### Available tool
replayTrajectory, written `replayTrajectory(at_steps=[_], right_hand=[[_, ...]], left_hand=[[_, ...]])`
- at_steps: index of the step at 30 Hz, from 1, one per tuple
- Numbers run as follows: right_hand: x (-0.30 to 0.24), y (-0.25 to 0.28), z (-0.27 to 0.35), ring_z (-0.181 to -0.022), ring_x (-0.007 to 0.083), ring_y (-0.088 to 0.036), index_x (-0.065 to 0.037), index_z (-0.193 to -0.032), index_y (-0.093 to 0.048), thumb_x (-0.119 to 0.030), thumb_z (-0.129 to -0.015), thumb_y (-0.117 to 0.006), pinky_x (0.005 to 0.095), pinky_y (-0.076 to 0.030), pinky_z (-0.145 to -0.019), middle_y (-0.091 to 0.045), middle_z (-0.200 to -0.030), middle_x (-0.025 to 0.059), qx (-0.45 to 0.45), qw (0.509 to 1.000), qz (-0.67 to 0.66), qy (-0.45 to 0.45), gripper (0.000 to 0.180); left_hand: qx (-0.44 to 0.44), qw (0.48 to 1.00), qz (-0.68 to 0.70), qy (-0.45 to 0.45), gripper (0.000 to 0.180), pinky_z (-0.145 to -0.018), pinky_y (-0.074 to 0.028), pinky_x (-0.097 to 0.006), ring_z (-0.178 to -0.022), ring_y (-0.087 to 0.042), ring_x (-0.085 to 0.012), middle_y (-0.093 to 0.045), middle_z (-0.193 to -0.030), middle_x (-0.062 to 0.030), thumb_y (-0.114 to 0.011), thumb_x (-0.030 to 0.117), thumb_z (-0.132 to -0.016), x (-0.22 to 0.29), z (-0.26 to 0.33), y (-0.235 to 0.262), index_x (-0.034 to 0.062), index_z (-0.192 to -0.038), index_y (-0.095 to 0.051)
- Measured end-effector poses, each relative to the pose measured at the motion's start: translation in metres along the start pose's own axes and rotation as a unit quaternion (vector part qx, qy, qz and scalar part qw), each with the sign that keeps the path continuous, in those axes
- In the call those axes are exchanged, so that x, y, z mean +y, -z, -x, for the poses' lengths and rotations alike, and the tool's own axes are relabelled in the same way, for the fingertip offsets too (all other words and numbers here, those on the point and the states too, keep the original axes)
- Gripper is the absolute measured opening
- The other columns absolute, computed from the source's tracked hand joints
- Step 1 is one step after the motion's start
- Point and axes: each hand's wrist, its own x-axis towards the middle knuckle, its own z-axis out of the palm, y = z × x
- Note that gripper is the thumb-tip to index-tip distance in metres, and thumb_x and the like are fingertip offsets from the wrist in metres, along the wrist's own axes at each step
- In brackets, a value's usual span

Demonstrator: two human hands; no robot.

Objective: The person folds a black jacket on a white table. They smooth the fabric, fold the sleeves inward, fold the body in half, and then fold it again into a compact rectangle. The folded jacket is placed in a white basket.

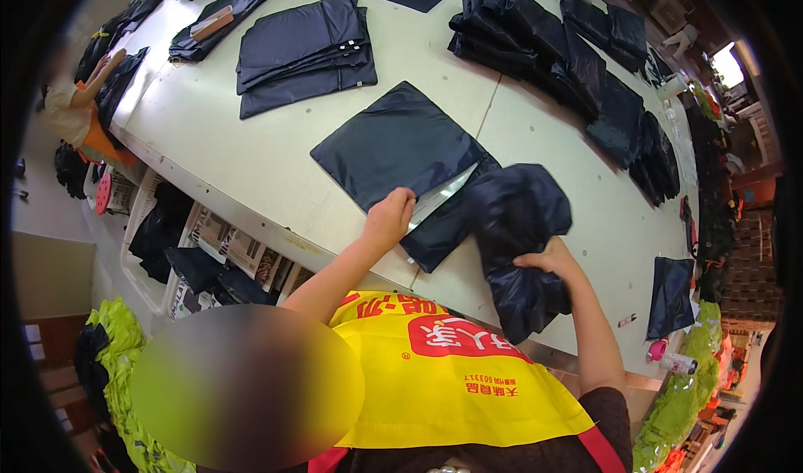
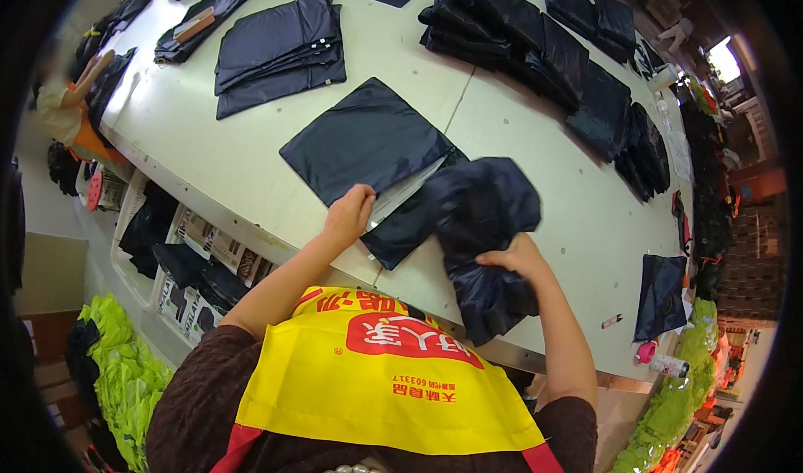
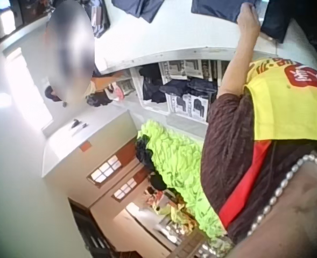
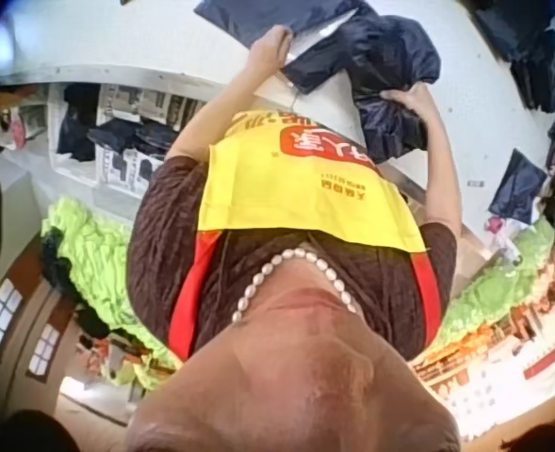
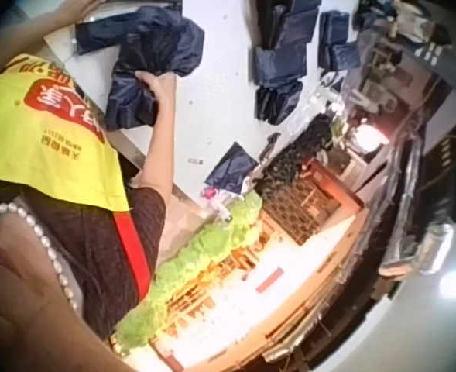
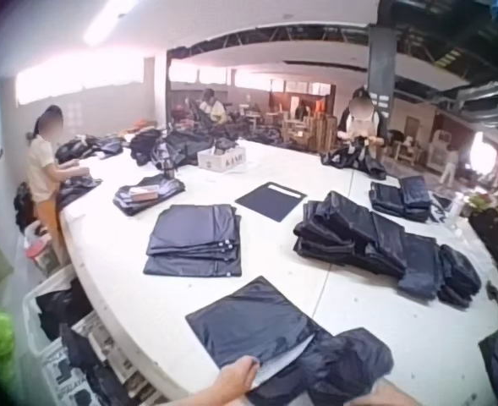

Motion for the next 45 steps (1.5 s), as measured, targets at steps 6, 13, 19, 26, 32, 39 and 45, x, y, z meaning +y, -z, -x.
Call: replayTrajectory(at_steps=[6,13,19,26,32,39,45], right_hand=[[-0.098,-0.046,0.004,-0.069,0.0355,-0.062,0.003,-0.064,-0.064,-0.055,-0.055,-0.072,0.0392,-0.05,-0.064,-0.064,-0.071,0.0209,-0.239,0.866,0.355,0.259,0.059],[-0.087,-0.04,-0.043,-0.067,0.0304,-0.062,0.006,-0.062,-0.061,-0.049,-0.052,-0.077,0.0358,-0.048,-0.064,-0.062,-0.068,0.0198,-0.18,0.957,0.203,0.106,0.058],[-0.094,-0.049,-0.037,-0.077,0.0234,-0.062,0.01,-0.083,-0.064,-0.035,-0.054,-0.078,0.032,-0.048,-0.07,-0.064,-0.079,0.0178,-0.159,0.986,-0.022,0.038,0.056],[-0.07,-0.046,-0.043,-0.091,0.0232,-0.061,0.004,-0.117,-0.053,-0.013,-0.062,-0.076,0.0329,-0.049,-0.082,-0.061,-0.108,0.0116,-0.152,0.915,-0.357,0.111,0.062],[-0.051,-0.064,-0.036,-0.089,0.0218,-0.063,0.001,-0.113,-0.057,-0.01,-0.077,-0.068,0.0342,-0.052,-0.082,-0.063,-0.104,0.012,-0.267,0.736,-0.622,0.009,0.039],[-0.065,-0.068,-0.019,-0.091,0.0282,-0.062,0.002,-0.112,-0.058,-0.018,-0.082,-0.059,0.0383,-0.051,-0.084,-0.063,-0.102,0.0175,-0.159,0.721,-0.673,0.034,0.036],[-0.079,-0.078,-0.035,-0.091,0.0335,-0.061,0.002,-0.112,-0.058,-0.025,-0.084,-0.054,0.0416,-0.049,-0.084,-0.061,-0.103,0.0214,-0.023,0.702,-0.711,0.038,0.039]], left_hand=[[-0.056,0.994,0.091,0.01,0.012,-0.069,-0.047,-0.04,-0.081,-0.058,-0.0383,-0.059,-0.086,-0.019,-0.052,0.012,-0.089,0.029,-0.015,0.032,0.0035,-0.098,-0.051],[-0.107,0.99,0.018,-0.092,0.013,-0.068,-0.048,-0.035,-0.078,-0.059,-0.0338,-0.059,-0.086,-0.0164,-0.054,0.004,-0.085,0.045,-0.01,0.075,0.0029,-0.098,-0.053],[-0.259,0.913,-0.194,-0.249,0.029,-0.068,-0.048,-0.033,-0.083,-0.058,-0.0258,-0.056,-0.089,-0.0091,-0.057,0.005,-0.074,0.099,0.004,0.051,0.0038,-0.102,-0.052],[-0.008,0.96,-0.043,-0.277,0.066,-0.092,-0.04,-0.036,-0.11,-0.049,-0.03,-0.049,-0.118,-0.0174,-0.073,0.013,-0.067,0.08,0.027,0.057,0.0017,-0.125,-0.043],[-0.039,0.991,0.104,0.073,0.057,-0.088,-0.043,-0.039,-0.108,-0.053,-0.0337,-0.055,-0.114,-0.0204,-0.074,0.014,-0.07,0.054,0.03,0.027,0.0001,-0.119,-0.048],[-0.293,0.939,-0.146,-0.107,0.017,-0.069,-0.048,-0.04,-0.078,-0.059,-0.0317,-0.059,-0.079,-0.0114,-0.066,0.012,-0.067,0.087,0.041,0.04,0.0048,-0.082,-0.062],[-0.324,0.922,-0.165,-0.134,0.02,-0.066,-0.049,-0.039,-0.077,-0.06,-0.0303,-0.059,-0.078,-0.0099,-0.068,0.015,-0.064,0.111,0.039,0.094,0.0048,-0.08,-0.061]])
